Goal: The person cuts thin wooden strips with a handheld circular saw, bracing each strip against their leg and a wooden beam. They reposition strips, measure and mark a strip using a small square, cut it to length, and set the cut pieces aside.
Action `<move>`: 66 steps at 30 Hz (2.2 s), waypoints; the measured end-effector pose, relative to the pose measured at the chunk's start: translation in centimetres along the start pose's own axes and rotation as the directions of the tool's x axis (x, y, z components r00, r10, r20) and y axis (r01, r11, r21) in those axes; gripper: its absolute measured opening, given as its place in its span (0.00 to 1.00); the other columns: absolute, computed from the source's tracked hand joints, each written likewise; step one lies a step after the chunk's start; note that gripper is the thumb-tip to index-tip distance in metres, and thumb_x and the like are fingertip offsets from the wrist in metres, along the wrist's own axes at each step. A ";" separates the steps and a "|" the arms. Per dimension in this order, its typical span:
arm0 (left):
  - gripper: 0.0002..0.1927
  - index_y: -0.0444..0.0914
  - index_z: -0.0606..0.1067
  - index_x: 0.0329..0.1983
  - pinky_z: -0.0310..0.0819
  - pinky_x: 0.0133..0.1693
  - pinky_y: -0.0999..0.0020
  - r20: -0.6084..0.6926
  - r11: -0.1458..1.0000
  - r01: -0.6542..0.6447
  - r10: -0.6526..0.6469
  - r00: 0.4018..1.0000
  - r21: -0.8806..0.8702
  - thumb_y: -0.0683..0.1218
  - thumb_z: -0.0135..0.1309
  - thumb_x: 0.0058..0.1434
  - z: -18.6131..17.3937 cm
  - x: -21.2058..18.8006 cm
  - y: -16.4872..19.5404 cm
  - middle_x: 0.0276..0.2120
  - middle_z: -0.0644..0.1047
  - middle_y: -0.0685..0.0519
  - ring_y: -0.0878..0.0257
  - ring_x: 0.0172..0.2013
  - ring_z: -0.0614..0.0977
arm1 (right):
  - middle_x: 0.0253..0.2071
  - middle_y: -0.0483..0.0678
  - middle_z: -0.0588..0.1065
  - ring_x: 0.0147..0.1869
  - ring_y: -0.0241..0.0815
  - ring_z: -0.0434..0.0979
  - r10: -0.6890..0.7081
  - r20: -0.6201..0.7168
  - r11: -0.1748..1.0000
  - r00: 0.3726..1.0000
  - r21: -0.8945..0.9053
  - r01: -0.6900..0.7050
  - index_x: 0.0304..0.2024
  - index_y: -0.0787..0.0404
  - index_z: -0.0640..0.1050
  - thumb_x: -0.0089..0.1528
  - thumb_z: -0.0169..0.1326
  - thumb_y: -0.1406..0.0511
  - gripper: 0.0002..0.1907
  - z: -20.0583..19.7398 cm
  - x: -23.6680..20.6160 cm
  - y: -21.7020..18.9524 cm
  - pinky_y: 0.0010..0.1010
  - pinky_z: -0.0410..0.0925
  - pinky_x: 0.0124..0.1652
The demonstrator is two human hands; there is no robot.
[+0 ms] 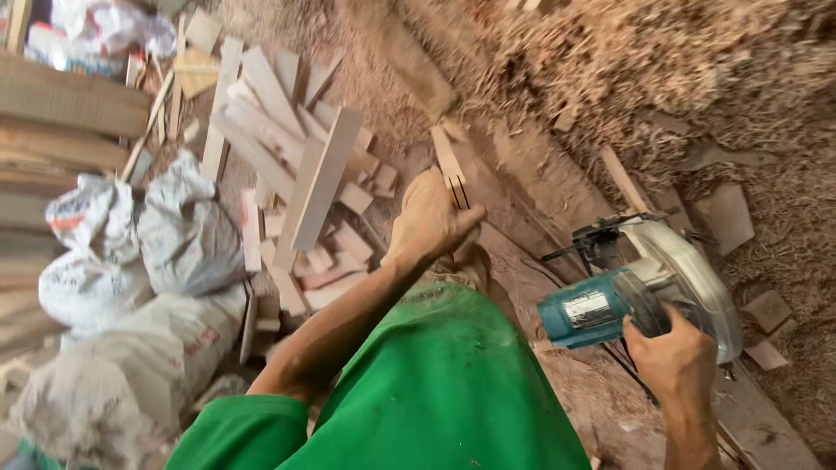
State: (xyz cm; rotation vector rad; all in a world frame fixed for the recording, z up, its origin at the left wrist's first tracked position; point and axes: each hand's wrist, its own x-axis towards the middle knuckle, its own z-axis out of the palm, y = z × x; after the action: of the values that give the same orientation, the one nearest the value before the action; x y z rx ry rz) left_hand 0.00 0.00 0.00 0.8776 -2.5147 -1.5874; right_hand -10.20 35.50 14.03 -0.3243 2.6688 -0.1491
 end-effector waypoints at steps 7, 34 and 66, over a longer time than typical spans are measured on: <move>0.57 0.25 0.34 0.76 0.77 0.46 0.61 0.162 0.893 0.303 -0.262 0.951 -0.332 0.44 0.59 0.56 3.2 -8.7 0.2 0.38 0.78 0.44 0.51 0.39 0.83 | 0.28 0.61 0.79 0.32 0.60 0.83 0.115 0.221 0.988 0.969 -0.123 -0.089 0.38 0.65 0.79 0.62 0.59 0.58 0.15 0.0 0.0 -1.0 0.49 0.75 0.39; 0.31 0.34 0.64 0.63 0.86 0.42 0.55 -0.090 0.340 0.194 -0.666 0.741 -0.920 0.48 0.54 0.57 -8.2 -11.7 -11.9 0.46 0.72 0.45 0.56 0.42 0.79 | 0.38 0.68 0.80 0.45 0.69 0.82 0.082 0.093 0.983 0.992 -0.172 -0.065 0.45 0.65 0.82 0.61 0.59 0.58 0.18 6.6 -0.1 -5.5 0.54 0.73 0.49; 0.38 0.32 0.57 0.72 0.65 0.64 0.49 -0.171 0.989 -0.151 0.150 0.974 0.009 0.51 0.60 0.67 -1.9 24.0 2.1 0.66 0.62 0.33 0.41 0.65 0.67 | 0.44 0.60 0.81 0.52 0.62 0.82 0.450 0.467 0.887 0.761 -0.134 -0.443 0.58 0.44 0.74 0.56 0.59 0.51 0.27 11.2 -7.5 -10.9 0.52 0.74 0.55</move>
State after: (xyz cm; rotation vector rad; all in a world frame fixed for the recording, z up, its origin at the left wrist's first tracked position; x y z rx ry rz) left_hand -20.42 -12.45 -3.47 0.7668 -2.3953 -1.4073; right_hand 3.55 26.30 8.83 0.2568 2.1616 0.0965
